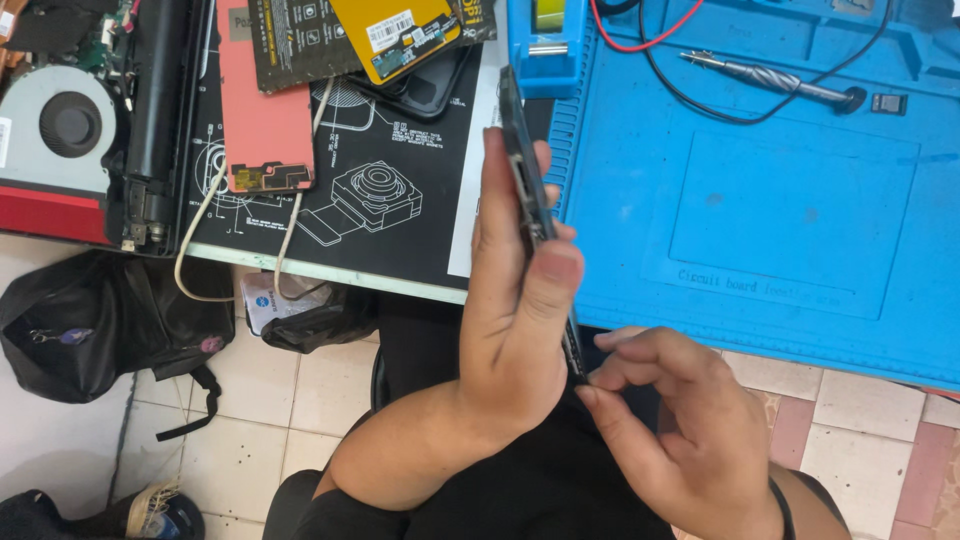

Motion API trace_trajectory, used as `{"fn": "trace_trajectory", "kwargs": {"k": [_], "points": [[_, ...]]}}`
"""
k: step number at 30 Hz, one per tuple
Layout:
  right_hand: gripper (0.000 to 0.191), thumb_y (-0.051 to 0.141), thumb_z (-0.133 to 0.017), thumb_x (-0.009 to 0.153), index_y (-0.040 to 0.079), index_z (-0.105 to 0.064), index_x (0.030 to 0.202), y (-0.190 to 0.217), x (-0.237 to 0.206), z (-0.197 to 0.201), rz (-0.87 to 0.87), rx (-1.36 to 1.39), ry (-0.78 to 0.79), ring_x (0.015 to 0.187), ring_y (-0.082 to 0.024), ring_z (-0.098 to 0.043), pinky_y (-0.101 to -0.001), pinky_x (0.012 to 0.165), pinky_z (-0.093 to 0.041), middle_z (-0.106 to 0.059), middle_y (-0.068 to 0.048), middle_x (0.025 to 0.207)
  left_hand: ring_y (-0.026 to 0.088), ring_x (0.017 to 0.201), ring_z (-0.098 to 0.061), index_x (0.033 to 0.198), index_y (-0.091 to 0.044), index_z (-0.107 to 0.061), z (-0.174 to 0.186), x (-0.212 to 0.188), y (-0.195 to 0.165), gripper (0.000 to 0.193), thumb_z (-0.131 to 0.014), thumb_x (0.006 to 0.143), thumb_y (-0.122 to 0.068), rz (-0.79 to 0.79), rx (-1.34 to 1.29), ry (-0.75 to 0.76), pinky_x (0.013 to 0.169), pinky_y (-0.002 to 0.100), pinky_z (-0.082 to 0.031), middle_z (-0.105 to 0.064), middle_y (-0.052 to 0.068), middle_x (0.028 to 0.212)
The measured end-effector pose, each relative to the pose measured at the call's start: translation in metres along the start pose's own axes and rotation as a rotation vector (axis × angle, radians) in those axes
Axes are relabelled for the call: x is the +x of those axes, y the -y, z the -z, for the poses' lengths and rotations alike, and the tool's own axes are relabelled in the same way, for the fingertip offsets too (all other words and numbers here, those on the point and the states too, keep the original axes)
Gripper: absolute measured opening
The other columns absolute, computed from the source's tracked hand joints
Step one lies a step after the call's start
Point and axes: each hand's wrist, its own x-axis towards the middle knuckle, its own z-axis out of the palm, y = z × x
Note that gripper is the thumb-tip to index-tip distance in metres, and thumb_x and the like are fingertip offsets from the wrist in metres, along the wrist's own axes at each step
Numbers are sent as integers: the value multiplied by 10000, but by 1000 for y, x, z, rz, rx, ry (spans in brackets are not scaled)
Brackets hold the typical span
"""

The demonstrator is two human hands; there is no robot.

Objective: The person removes a battery from a disassembled smartphone, places the phone on the workbench, and retrieves a new battery from a plastic bag. They unwrap the new battery, peel off protective film, and compare it to the phone chassis.

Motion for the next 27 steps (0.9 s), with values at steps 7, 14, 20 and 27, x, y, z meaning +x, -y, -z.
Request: {"fn": "trace_trajectory", "kwargs": {"k": [7, 14, 20, 27], "points": [[517, -46, -747, 858, -31, -458, 1287, -11, -9, -1, -49, 369, 66, 992, -141, -695, -310, 990, -541, -691, -79, 1017, 146, 1293, -463, 1681, 10, -59, -1, 3, -1, 711, -357, 1211, -432, 95, -205, 10, 1125, 325, -452, -375, 146, 1616], [485, -71, -709, 924, -15, -470, 1343, -18, -11, 1, -114, 545, 174, 932, -121, -654, -274, 886, -531, -670, -76, 988, 152, 1220, -499, 1671, 19, -171, -3, 9, -1, 672, -347, 1210, -438, 174, -413, 49, 1101, 345, -482, -473, 149, 1537], [472, -97, -669, 945, 5, -452, 1352, -19, -10, -1, -95, 577, 181, 900, -117, -645, -252, 824, -542, -628, -84, 1018, 173, 1205, -521, 1645, 6, -217, -4, 13, -1, 644, -316, 1202, -451, 195, -455, 56, 1091, 363, -499, -494, 161, 1523], [471, -109, -638, 971, 19, -419, 1368, -20, -13, -7, -15, 550, 150, 916, -112, -620, -243, 843, -542, -597, -93, 1079, 203, 1212, -541, 1626, -19, -249, -3, 15, -1, 634, -302, 1186, -472, 221, -472, 42, 1077, 389, -523, -500, 196, 1512]]}}
